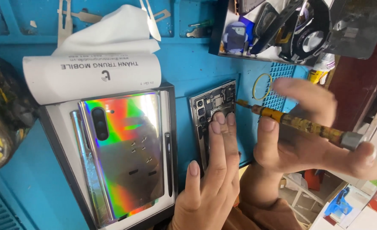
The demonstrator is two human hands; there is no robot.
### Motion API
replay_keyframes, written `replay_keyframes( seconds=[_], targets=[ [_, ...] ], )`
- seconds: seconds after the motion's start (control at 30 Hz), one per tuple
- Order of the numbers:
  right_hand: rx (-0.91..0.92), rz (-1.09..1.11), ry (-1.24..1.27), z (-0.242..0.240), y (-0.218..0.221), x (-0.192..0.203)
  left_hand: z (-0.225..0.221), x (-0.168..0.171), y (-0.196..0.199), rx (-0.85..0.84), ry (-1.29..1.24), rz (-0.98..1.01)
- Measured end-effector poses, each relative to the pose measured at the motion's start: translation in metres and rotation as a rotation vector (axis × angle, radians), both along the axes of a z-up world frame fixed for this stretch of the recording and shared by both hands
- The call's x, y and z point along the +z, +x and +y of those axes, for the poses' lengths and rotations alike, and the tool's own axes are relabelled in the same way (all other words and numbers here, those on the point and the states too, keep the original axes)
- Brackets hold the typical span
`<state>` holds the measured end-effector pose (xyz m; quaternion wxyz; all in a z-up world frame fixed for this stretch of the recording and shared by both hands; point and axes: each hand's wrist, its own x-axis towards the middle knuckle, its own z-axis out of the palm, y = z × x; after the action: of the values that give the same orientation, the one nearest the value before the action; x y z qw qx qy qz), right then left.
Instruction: Repairing a smartphone by disassembling components and using a screwdriver on internal parts.
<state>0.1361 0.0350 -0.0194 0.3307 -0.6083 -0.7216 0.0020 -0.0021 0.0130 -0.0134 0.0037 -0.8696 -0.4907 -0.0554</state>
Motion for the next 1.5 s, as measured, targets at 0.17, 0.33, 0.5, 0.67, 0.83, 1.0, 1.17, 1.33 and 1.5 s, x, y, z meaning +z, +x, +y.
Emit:
replay_keyframes(
  seconds=[0.17, 0.33, 0.5, 0.67, 0.83, 1.0, 1.17, 1.33, 1.5],
  targets=[
    [-0.038, 0.060, 0.169, 0.000, 0.008, -0.012, -0.002, -0.001, 0.002, 0.000, -0.009, 0.016],
    [0.043, 0.053, 0.080, -0.004, 0.009, -0.009, -0.002, -0.001, 0.002, 0.005, -0.003, -0.010],
    [0.006, -0.083, 0.032, 0.001, 0.002, 0.001, -0.001, 0.002, 0.002, -0.012, -0.013, 0.019],
    [0.083, 0.017, -0.026, 0.001, 0.011, 0.004, -0.003, 0.001, 0.004, 0.002, -0.010, 0.020],
    [-0.039, 0.310, 0.176, -0.020, 0.021, -0.023, 0.000, 0.001, 0.010, -0.004, 0.034, 0.027],
    [-0.487, 0.453, 0.423, -0.042, 0.041, -0.028, 0.002, -0.002, 0.022, 0.014, 0.042, -0.021],
    [-0.573, 0.308, 0.387, -0.023, 0.039, -0.021, 0.008, -0.007, 0.024, -0.072, 0.097, -0.016],
    [-0.549, 0.244, 0.281, -0.036, 0.044, -0.020, -0.002, 0.000, 0.024, -0.088, 0.004, 0.042],
    [-0.227, 0.492, 0.279, -0.047, 0.056, -0.018, -0.006, 0.009, 0.023, -0.024, 0.071, 0.045]
  ],
)
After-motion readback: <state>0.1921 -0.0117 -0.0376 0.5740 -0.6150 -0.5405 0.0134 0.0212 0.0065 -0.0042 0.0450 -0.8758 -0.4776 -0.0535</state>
